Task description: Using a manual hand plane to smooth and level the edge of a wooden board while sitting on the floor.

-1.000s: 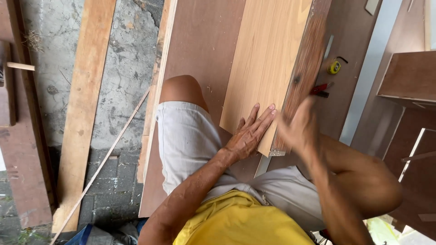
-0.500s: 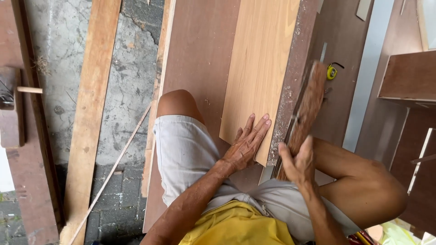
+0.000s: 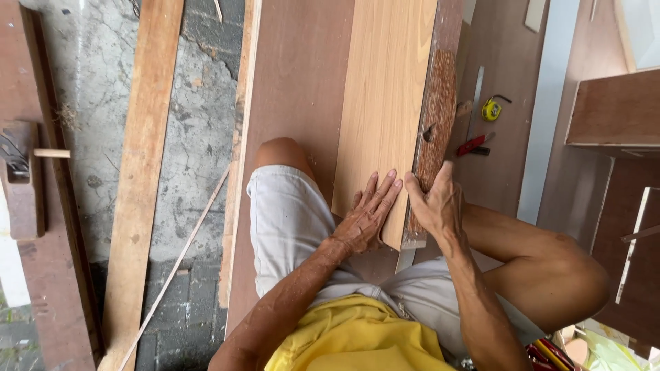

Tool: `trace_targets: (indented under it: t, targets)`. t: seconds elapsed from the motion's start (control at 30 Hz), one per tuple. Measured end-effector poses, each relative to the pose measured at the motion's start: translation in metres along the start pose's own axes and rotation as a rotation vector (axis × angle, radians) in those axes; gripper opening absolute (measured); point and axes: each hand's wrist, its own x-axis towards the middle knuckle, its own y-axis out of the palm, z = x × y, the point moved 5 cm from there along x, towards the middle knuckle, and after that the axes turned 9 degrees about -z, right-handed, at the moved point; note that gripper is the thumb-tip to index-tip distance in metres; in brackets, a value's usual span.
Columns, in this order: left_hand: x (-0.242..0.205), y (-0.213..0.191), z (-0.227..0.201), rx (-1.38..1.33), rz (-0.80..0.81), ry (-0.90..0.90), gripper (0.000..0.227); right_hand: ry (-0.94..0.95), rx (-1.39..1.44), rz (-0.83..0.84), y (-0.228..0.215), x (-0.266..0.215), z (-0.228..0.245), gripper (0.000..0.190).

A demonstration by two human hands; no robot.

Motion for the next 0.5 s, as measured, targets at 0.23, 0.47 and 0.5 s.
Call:
trace_targets:
  t: [0.23, 0.47, 0.5]
  targets:
    - [0.001, -0.003, -0.013, -0.016, 0.017, -0.035, 0.141, 0.023, -0.099, -0.003, -0.009, 0.003, 0.018, 0.062]
    - [0.003, 0.0, -0.011, 0.0, -0.035, 0.018, 0.135, 0.088, -0.143, -0.009, -0.012, 0.015, 0.034, 0.059]
    - [0.003, 0.001, -0.011, 0.01, -0.039, 0.023, 0.134, 0.082, -0.164, -0.021, -0.013, 0.019, 0.034, 0.057]
